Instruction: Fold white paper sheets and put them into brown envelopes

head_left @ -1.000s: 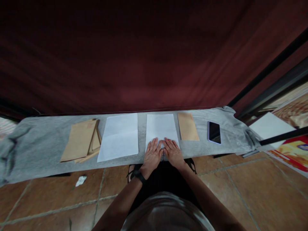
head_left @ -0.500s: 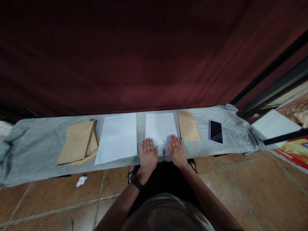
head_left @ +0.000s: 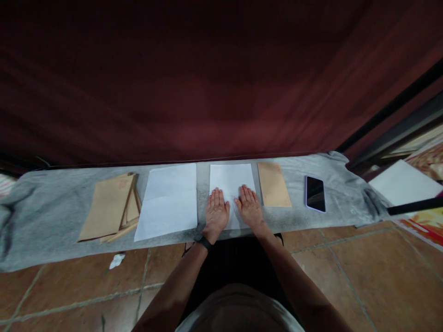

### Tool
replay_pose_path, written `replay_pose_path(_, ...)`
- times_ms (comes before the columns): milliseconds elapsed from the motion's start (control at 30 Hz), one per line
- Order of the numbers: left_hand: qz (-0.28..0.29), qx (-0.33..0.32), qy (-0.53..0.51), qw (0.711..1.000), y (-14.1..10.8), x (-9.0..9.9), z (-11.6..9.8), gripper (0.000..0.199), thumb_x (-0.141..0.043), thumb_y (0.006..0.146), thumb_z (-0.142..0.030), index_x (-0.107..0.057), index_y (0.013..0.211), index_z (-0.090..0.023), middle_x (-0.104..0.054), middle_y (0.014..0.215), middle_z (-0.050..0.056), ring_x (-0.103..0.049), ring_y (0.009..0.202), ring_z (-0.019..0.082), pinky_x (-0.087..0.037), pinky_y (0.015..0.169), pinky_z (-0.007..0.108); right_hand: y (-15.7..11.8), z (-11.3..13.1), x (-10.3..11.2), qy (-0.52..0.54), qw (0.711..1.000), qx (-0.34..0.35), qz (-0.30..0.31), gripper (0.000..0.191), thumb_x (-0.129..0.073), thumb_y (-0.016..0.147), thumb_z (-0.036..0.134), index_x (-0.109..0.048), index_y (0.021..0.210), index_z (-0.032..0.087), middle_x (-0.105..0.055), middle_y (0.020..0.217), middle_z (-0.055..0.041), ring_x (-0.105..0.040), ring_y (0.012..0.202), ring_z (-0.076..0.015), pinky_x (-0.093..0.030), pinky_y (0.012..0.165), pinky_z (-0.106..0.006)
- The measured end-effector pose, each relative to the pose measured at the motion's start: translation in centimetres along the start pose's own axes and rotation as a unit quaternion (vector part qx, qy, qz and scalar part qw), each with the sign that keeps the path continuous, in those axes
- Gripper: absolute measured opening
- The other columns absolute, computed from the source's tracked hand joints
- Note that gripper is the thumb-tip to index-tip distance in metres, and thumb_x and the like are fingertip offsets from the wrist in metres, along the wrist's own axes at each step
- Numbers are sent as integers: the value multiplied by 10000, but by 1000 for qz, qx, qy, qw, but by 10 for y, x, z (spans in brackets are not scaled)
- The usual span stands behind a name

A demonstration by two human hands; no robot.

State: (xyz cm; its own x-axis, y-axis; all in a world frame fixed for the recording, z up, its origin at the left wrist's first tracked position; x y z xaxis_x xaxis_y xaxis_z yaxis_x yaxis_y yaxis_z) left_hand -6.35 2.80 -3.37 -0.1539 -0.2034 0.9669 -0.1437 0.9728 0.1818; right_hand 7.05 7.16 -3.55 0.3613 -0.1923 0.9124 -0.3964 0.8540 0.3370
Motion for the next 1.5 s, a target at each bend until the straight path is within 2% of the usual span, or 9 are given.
replay_pose_path(267, -45, 62, -12, 997, 1, 16, 10, 583, -351, 1002, -298, -414, 1478, 32, -421, 1541, 266, -311, 1502, 324, -219, 1240, 551, -2, -13, -1, -8, 997, -69, -40, 612, -262, 1077, 425, -366, 1539, 37, -414, 1561, -222, -402, 1449, -318, -339, 1168, -514)
replay_pose_path(500, 15, -59, -34, 998, 73, 11, -19, 553, -295, 1012, -248, -393, 1520, -55, -344, 1623, 139, -206, 1543, 235, -184, 1272, 427, 61, -7, -10, 39, 998, -5, 50, 554, -188, 1081, 342, -404, 1535, 108, -385, 1601, -129, -327, 1498, -235, -260, 1225, -449)
replay_pose_path(667, 52, -62, -31, 996, 108, -9, -10, 550, -303, 1013, -266, -390, 1536, -119, -320, 1639, 112, -210, 1542, 260, -218, 1256, 456, 91, -13, -19, 20, 996, 19, 81, 519, -256, 1072, 321, -458, 1507, 125, -397, 1596, -117, -329, 1494, -269, -241, 1223, -470)
replay_pose_path(767, 34, -42, -24, 998, 110, -18, -1, 554, -312, 1015, -290, -381, 1545, -145, -290, 1649, 116, -214, 1541, 267, -210, 1254, 476, 92, -18, -24, 4, 998, 10, 67, 518, -304, 1070, 366, -444, 1520, 152, -366, 1610, -120, -342, 1486, -286, -241, 1217, -482)
replay_pose_path(867, 13, 2, -21, 1000, 109, -23, 9, 582, -301, 1010, -290, -336, 1558, -98, -284, 1642, 158, -225, 1538, 271, -221, 1245, 488, 92, -27, -26, -1, 999, -31, 39, 531, -301, 1070, 382, -417, 1535, 155, -365, 1605, -142, -375, 1468, -286, -258, 1203, -500)
replay_pose_path(1067, -6, 59, 7, 998, 114, -18, 20, 582, -280, 1008, -293, -383, 1524, -44, -379, 1592, 191, -315, 1504, 288, -229, 1233, 493, 105, -40, -26, 8, 995, -96, 7, 575, -247, 1066, 363, -433, 1508, 46, -419, 1557, -218, -401, 1448, -320, -269, 1189, -530)
replay_pose_path(1133, -1, 34, 10, 999, 120, -16, 13, 583, -273, 1012, -299, -391, 1520, -40, -380, 1595, 185, -300, 1509, 291, -215, 1241, 486, 112, -34, -28, 19, 997, -68, 19, 581, -228, 1069, 372, -430, 1512, 55, -421, 1565, -190, -374, 1467, -303, -253, 1205, -507)
replay_pose_path(1267, 38, -74, -9, 997, 129, -21, -8, 577, -273, 1003, -244, -343, 1561, -117, -356, 1623, 114, -211, 1543, 261, -183, 1257, 491, 123, -16, -36, 36, 997, 24, 66, 540, -222, 1074, 339, -455, 1508, 120, -409, 1590, -115, -339, 1489, -255, -230, 1225, -455)
replay_pose_path(1500, 40, -66, -10, 997, 130, -25, -2, 574, -284, 1022, -315, -340, 1563, -128, -295, 1646, 134, -227, 1538, 269, -189, 1253, 487, 124, -29, -41, 1, 998, -19, 55, 528, -297, 1066, 385, -441, 1524, 166, -368, 1606, -138, -358, 1476, -299, -252, 1202, -505)
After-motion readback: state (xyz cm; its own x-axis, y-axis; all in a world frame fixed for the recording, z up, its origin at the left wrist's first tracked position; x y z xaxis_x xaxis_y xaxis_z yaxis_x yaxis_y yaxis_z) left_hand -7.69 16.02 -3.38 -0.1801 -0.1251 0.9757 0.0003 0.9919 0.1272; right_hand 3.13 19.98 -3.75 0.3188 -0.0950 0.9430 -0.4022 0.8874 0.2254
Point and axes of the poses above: each hand's wrist, its own y-axis towards the middle knuckle, its own x-axis out of the back of the hand, z = x × y, the point moved 6 cm from there along y, towards the middle knuckle
